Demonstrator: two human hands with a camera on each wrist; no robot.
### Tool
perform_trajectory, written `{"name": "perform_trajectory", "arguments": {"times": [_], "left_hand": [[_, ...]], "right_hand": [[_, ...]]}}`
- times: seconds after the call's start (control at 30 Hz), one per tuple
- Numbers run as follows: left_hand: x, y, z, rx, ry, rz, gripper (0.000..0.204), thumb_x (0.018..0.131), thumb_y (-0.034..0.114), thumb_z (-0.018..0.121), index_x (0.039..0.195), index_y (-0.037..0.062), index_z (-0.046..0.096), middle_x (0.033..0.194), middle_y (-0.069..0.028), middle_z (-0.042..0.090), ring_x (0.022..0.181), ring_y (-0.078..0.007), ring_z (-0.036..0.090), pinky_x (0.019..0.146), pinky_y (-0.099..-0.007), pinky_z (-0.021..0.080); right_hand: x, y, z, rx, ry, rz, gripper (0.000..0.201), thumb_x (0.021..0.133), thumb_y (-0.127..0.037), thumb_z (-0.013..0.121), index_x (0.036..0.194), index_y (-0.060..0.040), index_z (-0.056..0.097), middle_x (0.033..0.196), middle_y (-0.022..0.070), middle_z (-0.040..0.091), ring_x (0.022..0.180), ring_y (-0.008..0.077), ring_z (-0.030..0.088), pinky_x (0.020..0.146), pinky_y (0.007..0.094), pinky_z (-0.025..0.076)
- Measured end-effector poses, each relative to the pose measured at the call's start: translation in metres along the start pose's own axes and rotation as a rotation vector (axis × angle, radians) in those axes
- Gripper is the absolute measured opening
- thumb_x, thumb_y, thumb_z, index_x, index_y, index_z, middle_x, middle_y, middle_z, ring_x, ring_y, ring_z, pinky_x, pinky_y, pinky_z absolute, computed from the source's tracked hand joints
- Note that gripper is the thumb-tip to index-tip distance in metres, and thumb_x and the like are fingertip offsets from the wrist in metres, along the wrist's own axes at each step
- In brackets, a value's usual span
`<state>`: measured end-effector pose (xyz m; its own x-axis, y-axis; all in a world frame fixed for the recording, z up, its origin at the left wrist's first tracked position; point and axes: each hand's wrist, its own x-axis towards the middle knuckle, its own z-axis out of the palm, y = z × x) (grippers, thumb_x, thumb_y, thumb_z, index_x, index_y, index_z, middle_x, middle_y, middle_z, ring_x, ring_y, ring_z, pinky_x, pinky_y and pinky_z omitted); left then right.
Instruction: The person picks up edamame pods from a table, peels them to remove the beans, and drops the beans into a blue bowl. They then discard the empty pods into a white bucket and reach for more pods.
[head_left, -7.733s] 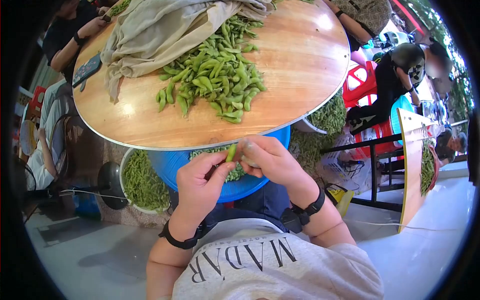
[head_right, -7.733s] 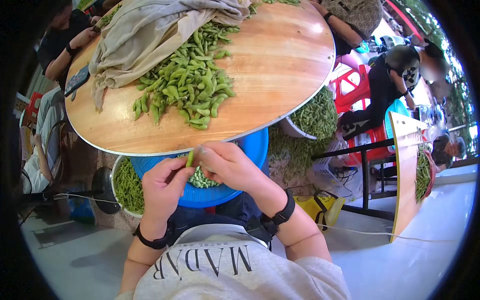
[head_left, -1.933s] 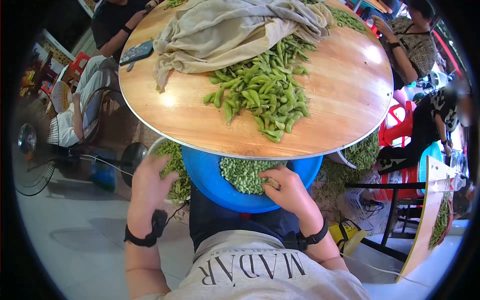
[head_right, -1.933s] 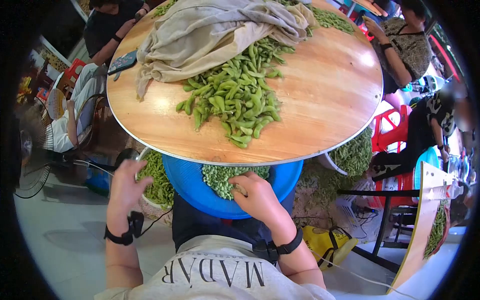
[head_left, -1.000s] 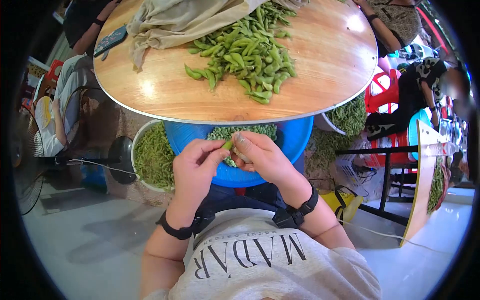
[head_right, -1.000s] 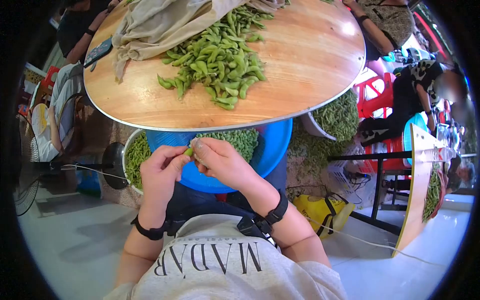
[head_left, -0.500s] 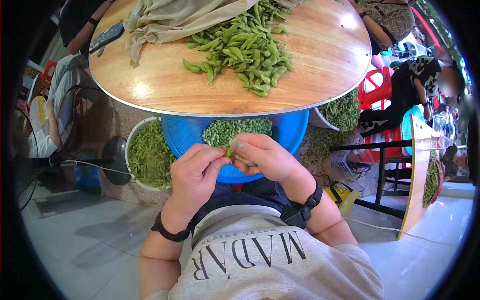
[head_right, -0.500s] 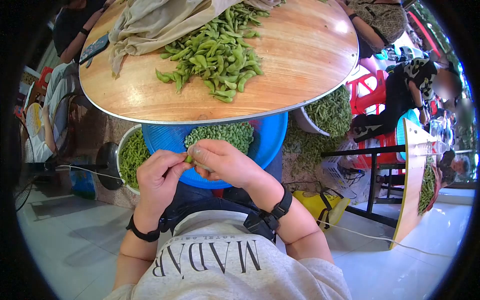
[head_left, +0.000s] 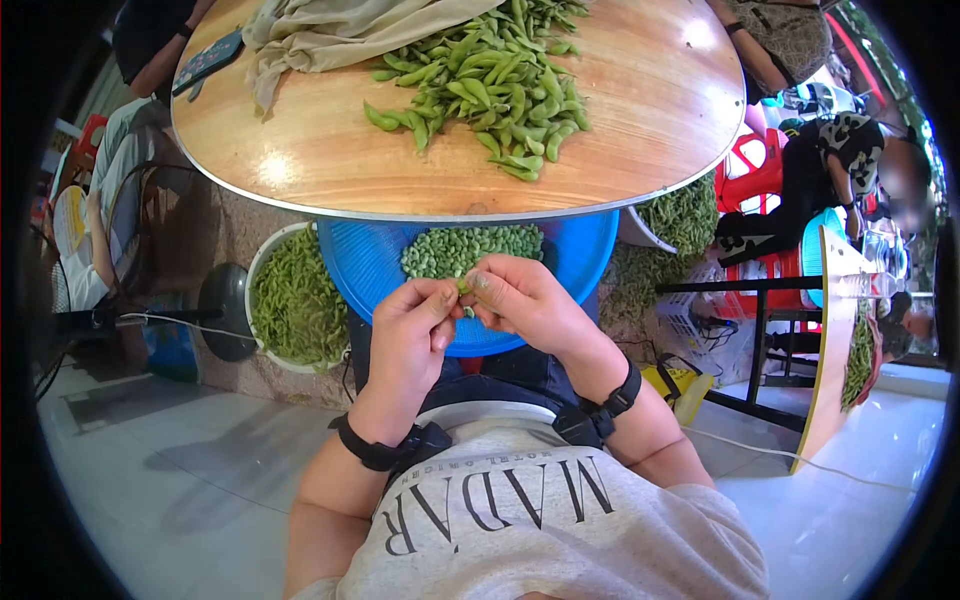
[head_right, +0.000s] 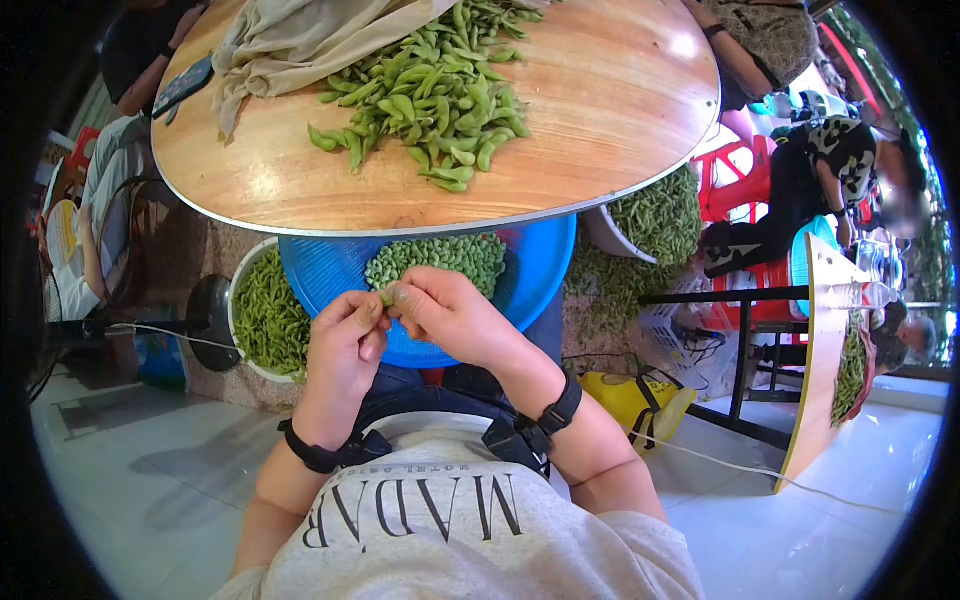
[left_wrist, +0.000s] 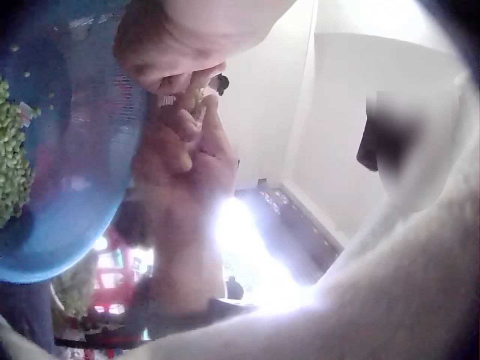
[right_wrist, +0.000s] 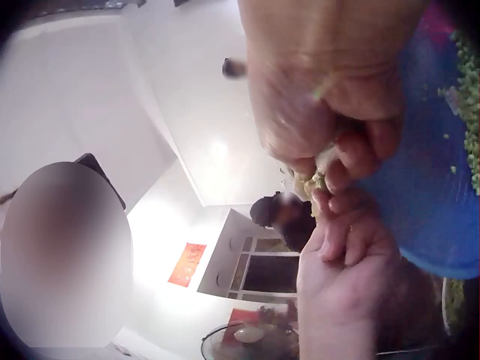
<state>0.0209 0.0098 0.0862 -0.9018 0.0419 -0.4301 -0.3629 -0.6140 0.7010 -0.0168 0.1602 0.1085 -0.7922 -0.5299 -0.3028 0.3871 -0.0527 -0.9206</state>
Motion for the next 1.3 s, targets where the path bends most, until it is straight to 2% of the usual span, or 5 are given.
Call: {"name": "perform_trajectory", "arguments": {"times": [0.33, 0.6, 0.87, 1.1, 1.3], "left_hand": [[-0.003, 0.004, 0.009, 0.101, -0.002, -0.003, 0.008, 0.08, 0.007, 0.059, 0.078, 0.0005, 0.056, 0.064, -0.006, 0.055, 0.043, -0.0066, 0.04, 0.039, -0.0181, 0.03], [-0.003, 0.013, -0.004, -0.209, -0.111, -0.288, 0.005, 0.078, 0.005, 0.059, 0.077, 0.0004, 0.057, 0.062, -0.0081, 0.054, 0.041, -0.0076, 0.04, 0.038, -0.0181, 0.03], [-0.025, 0.081, -0.046, 1.756, 0.156, 0.408, 0.026, 0.065, 0.01, 0.069, 0.09, 0.0083, 0.064, 0.079, -0.0097, 0.056, 0.072, -0.024, 0.057, 0.064, -0.0317, 0.046], [0.059, 0.136, 0.011, 1.622, 0.104, 0.948, 0.024, 0.069, 0.002, 0.063, 0.093, 0.0023, 0.06, 0.088, -0.0101, 0.057, 0.073, -0.019, 0.056, 0.059, -0.0258, 0.045], [0.124, 0.137, 0.007, 1.739, -0.07, 0.858, 0.015, 0.072, 0.0, 0.06, 0.087, 0.0006, 0.059, 0.087, -0.0104, 0.056, 0.071, -0.0215, 0.056, 0.059, -0.0283, 0.046]], "right_hand": [[-0.003, -0.003, -0.013, -0.531, 0.125, -0.178, 0.021, 0.081, -0.021, 0.062, 0.078, -0.0018, 0.055, 0.066, 0.0011, 0.054, 0.061, 0.0053, 0.046, 0.052, 0.0208, 0.039], [0.001, 0.0, -0.003, -0.206, 0.039, -0.05, 0.02, 0.074, -0.015, 0.067, 0.081, -0.0007, 0.055, 0.061, 0.0016, 0.051, 0.055, 0.0067, 0.046, 0.049, 0.0231, 0.039], [0.008, 0.027, -0.035, -0.679, 0.158, -0.297, 0.02, 0.07, -0.012, 0.068, 0.087, -0.0031, 0.063, 0.077, 0.0085, 0.059, 0.068, 0.0156, 0.056, 0.06, 0.027, 0.044], [0.006, 0.008, -0.048, -0.51, 0.035, -0.189, 0.017, 0.084, -0.013, 0.054, 0.091, 0.0007, 0.061, 0.077, 0.0064, 0.059, 0.07, 0.0127, 0.053, 0.061, 0.0253, 0.043], [-0.021, -0.009, -0.074, -0.204, 0.152, -0.012, 0.019, 0.086, -0.014, 0.05, 0.093, 0.0015, 0.058, 0.08, 0.0034, 0.059, 0.068, 0.0089, 0.051, 0.062, 0.0219, 0.043]]}}
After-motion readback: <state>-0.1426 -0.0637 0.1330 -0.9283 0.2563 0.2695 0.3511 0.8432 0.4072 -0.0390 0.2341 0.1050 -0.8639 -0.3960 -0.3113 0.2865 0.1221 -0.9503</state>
